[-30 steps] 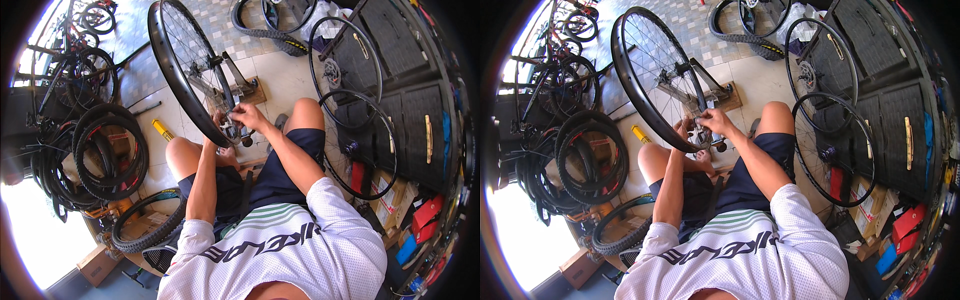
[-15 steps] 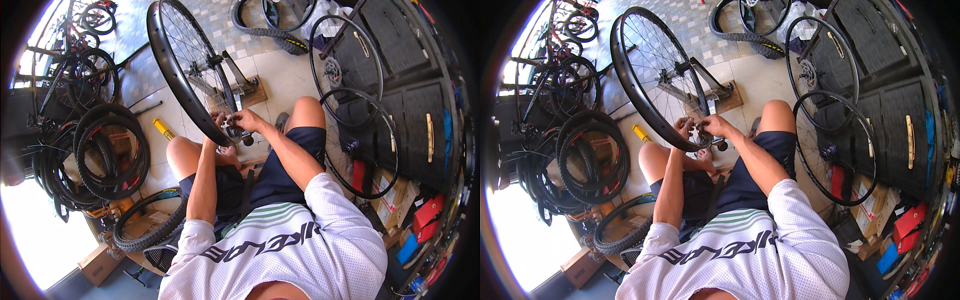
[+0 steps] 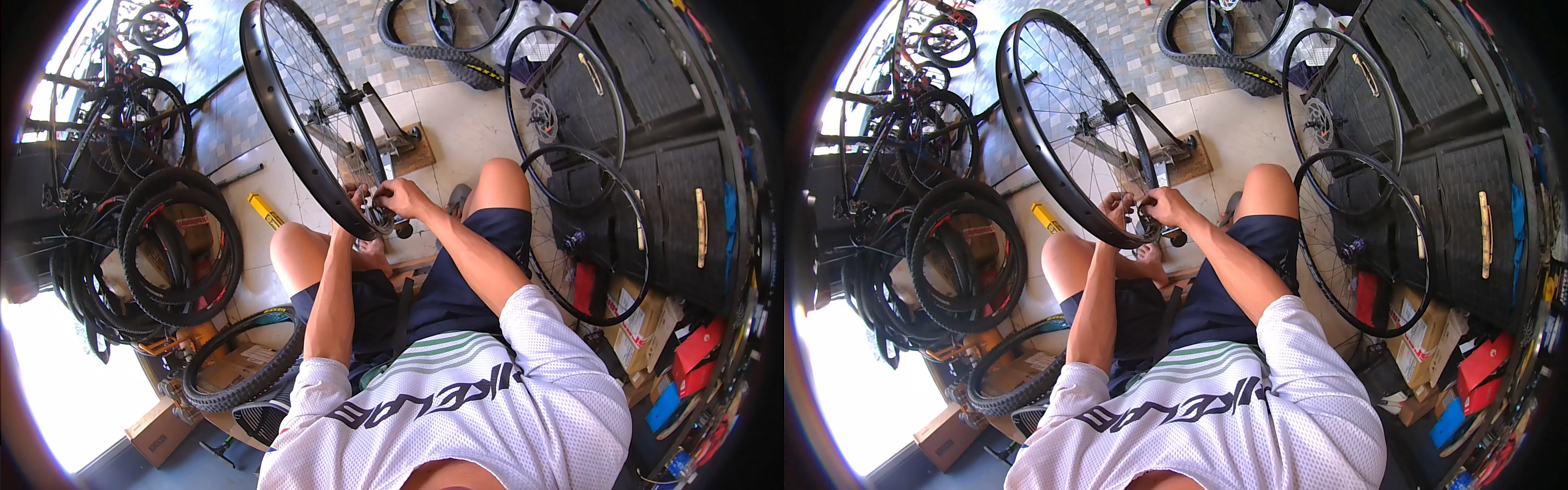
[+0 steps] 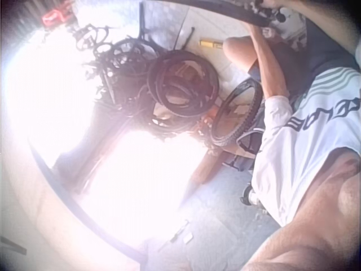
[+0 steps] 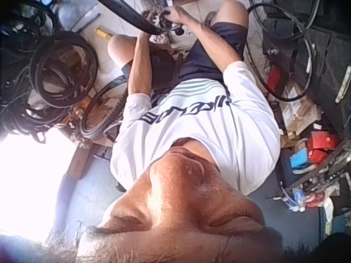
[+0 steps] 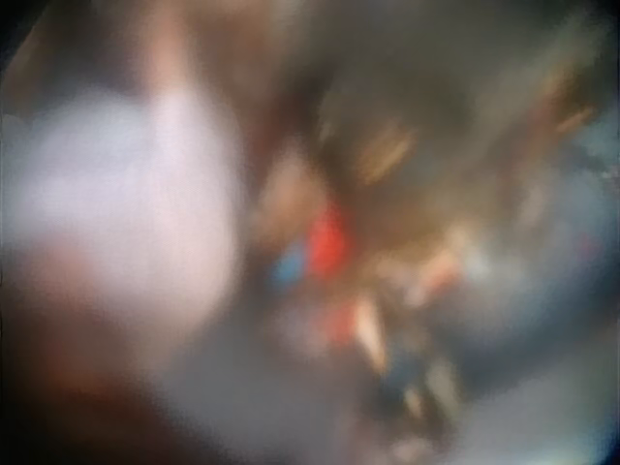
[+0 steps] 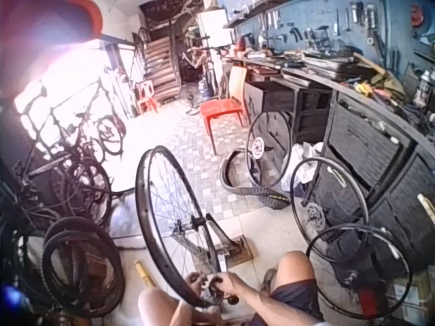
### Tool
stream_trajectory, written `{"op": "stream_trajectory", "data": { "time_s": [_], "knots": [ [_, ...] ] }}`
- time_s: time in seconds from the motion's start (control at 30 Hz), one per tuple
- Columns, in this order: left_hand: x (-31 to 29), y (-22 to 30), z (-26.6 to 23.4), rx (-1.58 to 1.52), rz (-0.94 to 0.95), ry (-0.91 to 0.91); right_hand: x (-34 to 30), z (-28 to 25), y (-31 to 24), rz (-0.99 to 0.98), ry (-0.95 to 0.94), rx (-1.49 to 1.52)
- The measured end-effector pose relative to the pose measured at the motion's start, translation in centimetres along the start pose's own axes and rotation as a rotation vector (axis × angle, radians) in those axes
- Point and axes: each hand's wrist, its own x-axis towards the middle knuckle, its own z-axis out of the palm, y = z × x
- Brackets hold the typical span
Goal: The person sits on the floor and uses a spoke wrench to adjust the spokes of a bicycle wheel mounted on a truing stand. They rotate the wheel and tighten or loosen individual spokes to true the wheel.
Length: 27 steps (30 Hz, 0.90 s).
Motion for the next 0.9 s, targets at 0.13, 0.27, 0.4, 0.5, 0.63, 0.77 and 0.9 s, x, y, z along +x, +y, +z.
{"op": "stream_trajectory", "data": {
  "time_s": [0.13,0.27,0.4,0.5,0.63,0.77,0.9],
  "knots": [
    [0.0,0.0,-0.1,0.031,0.006,0.008,-0.2,-0.6,-0.5,-0.015,-0.081,0.071],
    [0.0,-0.4,-0.4,0.000,0.001,0.005,-0.3,-1.3,-2.1,0.122,-0.218,0.101],
    [0.1,-0.1,-0.1,0.010,0.035,-0.001,-0.4,-0.8,-1.4,0.066,-0.047,-0.028],
    [0.1,0.0,-0.2,-0.043,0.017,-0.024,-0.3,-0.2,-1.6,0.064,0.022,-0.083],
    [-0.1,0.2,-0.3,-0.006,-0.054,-0.043,-0.7,0.2,-2.1,0.107,0.054,-0.100],
    [0.0,0.2,0.2,-0.039,0.012,-0.004,-0.4,-0.4,-0.8,-0.034,0.022,-0.056],
    [0.1,-0.4,-1.2,0.057,0.043,0.029,0.1,-1.4,-1.6,0.069,-0.028,0.408]
  ]
}}
